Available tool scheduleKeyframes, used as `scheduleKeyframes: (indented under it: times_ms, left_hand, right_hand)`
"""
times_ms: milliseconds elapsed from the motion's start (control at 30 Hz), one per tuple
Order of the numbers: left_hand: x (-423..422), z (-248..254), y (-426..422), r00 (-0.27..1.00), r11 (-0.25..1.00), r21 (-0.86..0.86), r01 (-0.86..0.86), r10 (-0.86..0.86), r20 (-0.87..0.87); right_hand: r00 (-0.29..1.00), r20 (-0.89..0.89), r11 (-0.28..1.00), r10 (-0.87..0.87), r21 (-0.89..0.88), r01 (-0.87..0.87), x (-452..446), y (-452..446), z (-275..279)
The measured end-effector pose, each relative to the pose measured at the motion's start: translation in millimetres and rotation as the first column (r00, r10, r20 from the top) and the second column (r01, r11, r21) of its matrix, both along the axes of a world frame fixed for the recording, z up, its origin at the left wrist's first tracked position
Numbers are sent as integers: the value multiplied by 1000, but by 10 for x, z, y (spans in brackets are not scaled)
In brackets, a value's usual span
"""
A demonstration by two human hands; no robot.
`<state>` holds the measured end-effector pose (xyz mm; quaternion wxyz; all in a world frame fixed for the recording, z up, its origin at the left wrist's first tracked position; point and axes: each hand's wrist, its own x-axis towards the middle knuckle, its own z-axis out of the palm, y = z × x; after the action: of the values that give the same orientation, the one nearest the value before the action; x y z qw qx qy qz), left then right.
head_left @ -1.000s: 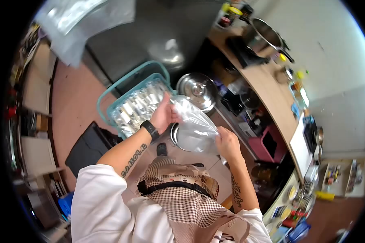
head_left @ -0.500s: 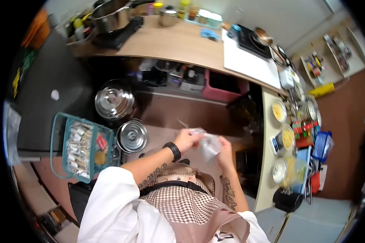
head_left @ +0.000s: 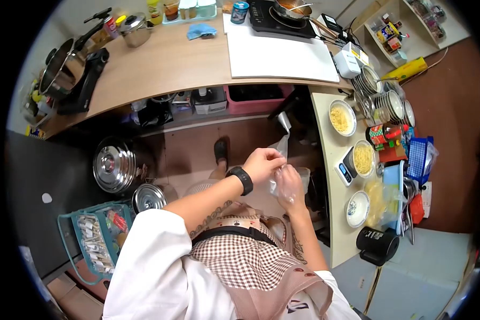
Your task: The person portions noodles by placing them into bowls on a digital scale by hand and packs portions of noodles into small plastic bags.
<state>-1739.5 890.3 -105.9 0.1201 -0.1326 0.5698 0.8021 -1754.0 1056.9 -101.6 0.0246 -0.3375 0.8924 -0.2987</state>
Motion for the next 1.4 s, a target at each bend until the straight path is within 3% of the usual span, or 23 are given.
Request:
scheduleKeyframes:
  times_ms: [67,167,200,333,433,500,567,633,667,700,733,833,900,933,967,1033,1067,1133,1167,1200,1233,1300,1400]
  left_hand:
    - [-392,-59,-202,1000,998,62,-8,7,17]
    - [-1017,-55,-532,996,992,98,-74,69,51]
    - [-1256,-118,-656,996,997,49,-56,52,77]
    - [-2155,-58,-1062,976,901,385,-200,150,155]
    - [-2638,39,-1285,927,739,567,-364,229,296]
    - [-2925,-54,-1528,880,695,543,-471,332,339]
    - [-3135,-157,-1880,819,699,445,-560,389,421]
    - [-3264,-237,-2139,803,716,370,-593,485,347]
    - [-3229,-257,-2283,916,918,114,-379,356,183]
    - [-3190,-227,-2453,984,971,-194,-144,160,72]
    - [-3188,-195,-2552,997,861,-503,77,-68,37]
    - [-3245,-99,-2480,963,587,-766,262,-209,169]
    - [-3305,-220,-2516,979,599,-799,46,131,155]
    - [-3300,-334,-2623,935,593,-798,-107,334,123]
    - [-3261,-431,-2755,847,555,-793,-252,523,97]
    - [-3207,-442,-3071,839,352,-935,-39,521,161]
    - [-3232,-395,-3001,892,210,-959,-192,446,-81]
    - [-3458,308,-2710,846,-35,-861,-508,167,-506]
    - [-3591,468,-2554,868,144,-856,-497,99,-487]
    - [-3807,577,-2390,837,57,-836,-546,64,-543]
    - [-3890,477,-2385,945,152,-933,-325,98,-313]
    - [-4179,123,-2435,983,340,-930,136,67,168]
    - [-4256,-168,-2398,1000,443,-896,-2,-2,-3]
  right_hand:
    - [998,61,1000,2,-29,0,-405,-105,-149]
    - [705,709,773,-29,-431,465,-1054,-516,-270]
    - [632,772,693,63,-490,529,-1267,-658,-175]
    - [575,813,723,93,-452,522,-2099,-941,-263]
    - [514,856,537,50,-457,709,-2551,-1133,-229]
    - [534,844,226,-39,-514,828,-2870,-1184,-182]
    - [250,958,-68,141,-242,968,-3343,-746,-506]
    - [360,907,-76,220,-352,933,-3766,-534,-561]
    - [356,918,-96,177,-344,934,-3976,-511,-584]
    - [389,909,-54,149,-386,921,-4148,-575,-526]
    - [428,894,-10,131,-430,903,-4317,-680,-423]
    - [424,899,111,106,-434,894,-4701,-1184,52]
    - [367,920,187,138,-388,902,-4919,-1383,309]
    - [443,778,265,446,-588,764,-5132,-1232,153]
    - [466,745,321,477,-641,697,-5331,-1236,157]
    - [488,691,419,533,-717,557,-5534,-1377,288]
    - [575,786,447,228,-609,655,-5521,-1573,389]
    - [515,765,533,387,-641,551,-5693,-1666,317]
    - [466,763,577,449,-645,501,-5743,-1644,247]
    - [375,669,559,642,-743,368,-5942,-1578,-8]
    - [608,659,683,443,-687,247,-5903,-1681,75]
    - [946,323,891,31,-439,120,-5819,-1903,312]
    - [939,-306,906,156,-335,-259,-5629,-2065,851]
